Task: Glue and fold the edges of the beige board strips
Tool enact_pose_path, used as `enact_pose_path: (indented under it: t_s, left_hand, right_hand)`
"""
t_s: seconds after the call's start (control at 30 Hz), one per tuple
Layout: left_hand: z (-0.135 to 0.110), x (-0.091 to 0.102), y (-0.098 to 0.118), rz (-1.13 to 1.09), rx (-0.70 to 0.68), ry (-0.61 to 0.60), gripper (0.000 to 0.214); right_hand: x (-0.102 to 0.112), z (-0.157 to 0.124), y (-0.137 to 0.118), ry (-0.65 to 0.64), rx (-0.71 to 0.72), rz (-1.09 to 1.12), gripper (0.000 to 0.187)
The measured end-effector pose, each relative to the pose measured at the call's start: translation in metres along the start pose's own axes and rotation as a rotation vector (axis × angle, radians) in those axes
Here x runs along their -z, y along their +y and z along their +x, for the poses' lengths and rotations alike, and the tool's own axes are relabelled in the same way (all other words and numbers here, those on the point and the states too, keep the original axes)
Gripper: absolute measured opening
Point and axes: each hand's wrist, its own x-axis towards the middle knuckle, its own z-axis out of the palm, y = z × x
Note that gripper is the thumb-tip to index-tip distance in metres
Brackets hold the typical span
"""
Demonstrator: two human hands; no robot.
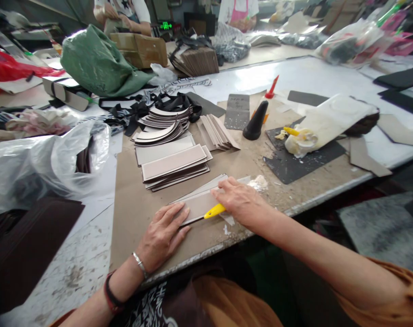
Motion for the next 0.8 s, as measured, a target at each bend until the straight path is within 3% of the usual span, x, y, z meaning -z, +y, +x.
enact_pose_path:
  t_s: [0.2,0.47,0.6,0.8]
  left_hand:
    - [0.0,-0.005,-0.002,0.018,-0.01,0.044,0.032]
    - [0.001,-0.003,-0.001,0.008,-0.003,0.012,0.035]
    - [0.001,-0.002,-0.002,-0.008,0.014,0.002,0.034]
    - [-0.001,-0.003,-0.006,-0.029,0.013,0.02,0.033]
  right_hand:
    - [-0.007,-0.042,0.008,0.148,-0.151,0.088,0.024]
    - [-0.027,-0.034,-0.003,0.213,-0.051,0.045,0.028]
    - [-0.025,-0.028,0.003,0.172,-0.04,0.086,0.033]
    - [-0.011,-0.014,0.023,0.006,-0.111,0.191,0.045]
